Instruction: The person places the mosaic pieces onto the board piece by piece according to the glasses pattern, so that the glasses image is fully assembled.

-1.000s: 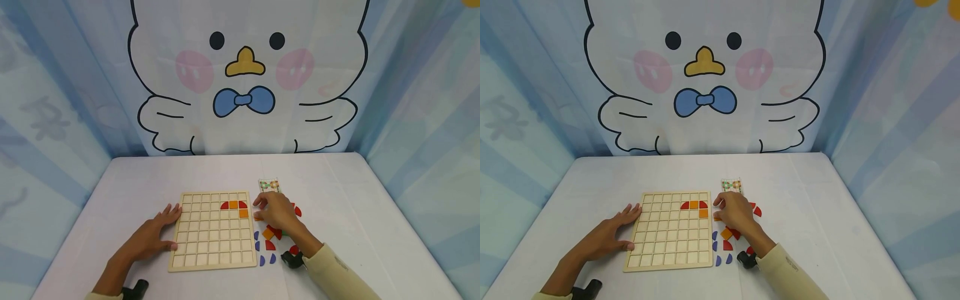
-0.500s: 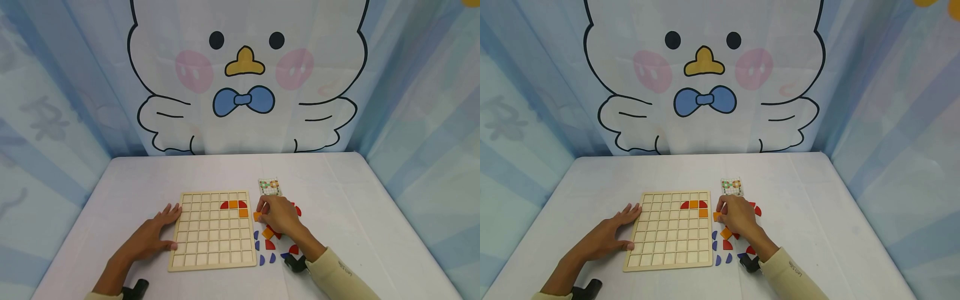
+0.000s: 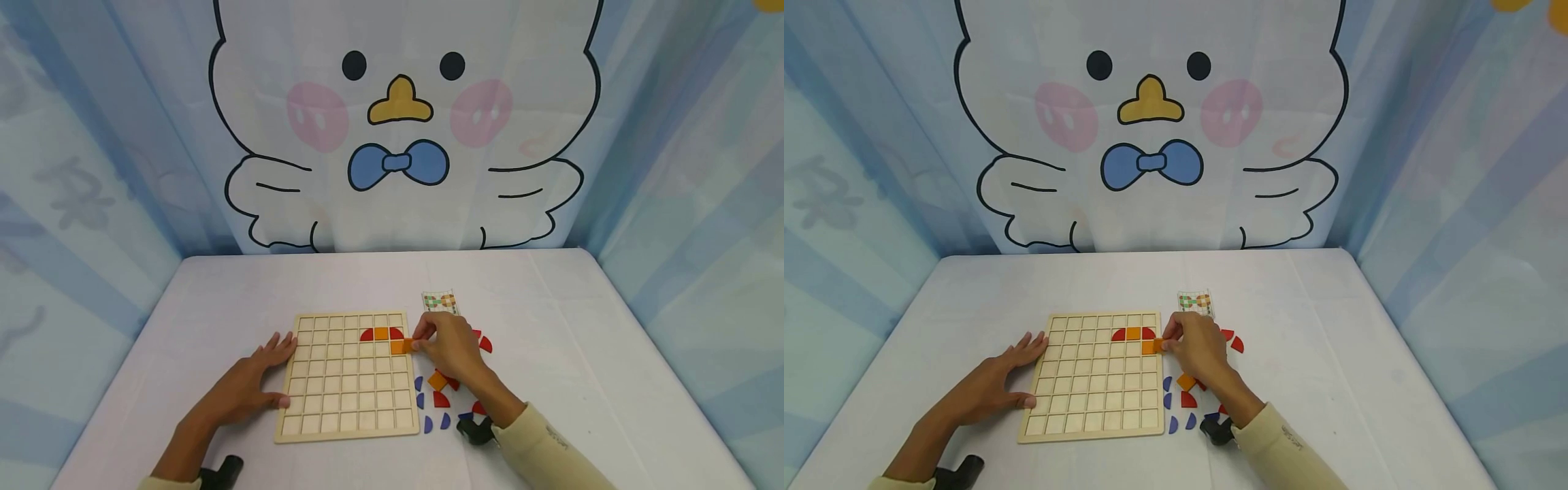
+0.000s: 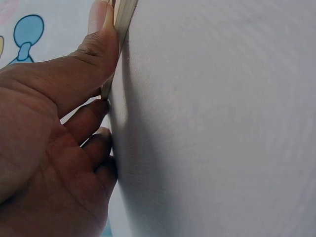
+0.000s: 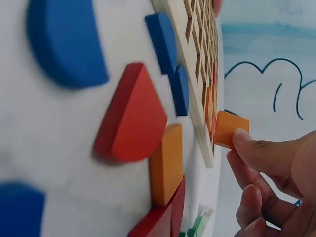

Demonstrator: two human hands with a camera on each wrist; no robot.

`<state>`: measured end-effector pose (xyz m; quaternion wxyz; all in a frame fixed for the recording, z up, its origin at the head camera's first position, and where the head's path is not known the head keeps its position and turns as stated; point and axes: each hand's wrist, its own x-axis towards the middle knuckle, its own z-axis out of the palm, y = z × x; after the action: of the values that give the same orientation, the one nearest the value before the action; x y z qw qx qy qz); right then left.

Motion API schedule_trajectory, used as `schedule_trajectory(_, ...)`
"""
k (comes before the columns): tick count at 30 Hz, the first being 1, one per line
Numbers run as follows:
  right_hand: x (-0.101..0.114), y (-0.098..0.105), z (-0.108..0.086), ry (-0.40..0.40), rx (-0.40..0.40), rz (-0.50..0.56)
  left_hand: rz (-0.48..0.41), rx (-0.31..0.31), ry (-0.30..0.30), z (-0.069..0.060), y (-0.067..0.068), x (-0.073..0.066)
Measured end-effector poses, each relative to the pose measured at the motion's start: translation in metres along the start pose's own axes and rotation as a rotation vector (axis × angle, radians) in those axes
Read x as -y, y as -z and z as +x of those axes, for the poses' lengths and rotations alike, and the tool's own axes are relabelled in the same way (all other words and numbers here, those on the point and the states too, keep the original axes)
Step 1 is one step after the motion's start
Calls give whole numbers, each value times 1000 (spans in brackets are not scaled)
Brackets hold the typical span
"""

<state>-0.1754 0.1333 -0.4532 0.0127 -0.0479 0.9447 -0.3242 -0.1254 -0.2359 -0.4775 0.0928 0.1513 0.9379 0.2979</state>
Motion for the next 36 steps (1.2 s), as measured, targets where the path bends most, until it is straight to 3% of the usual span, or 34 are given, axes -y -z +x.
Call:
schedule_trajectory(13,23,-17,8,40,19,72,-4,-2,-22,0,1,2)
schedule_trajectory(36,42,-44,16,162,49,53,1,-1,2,1,-1,1)
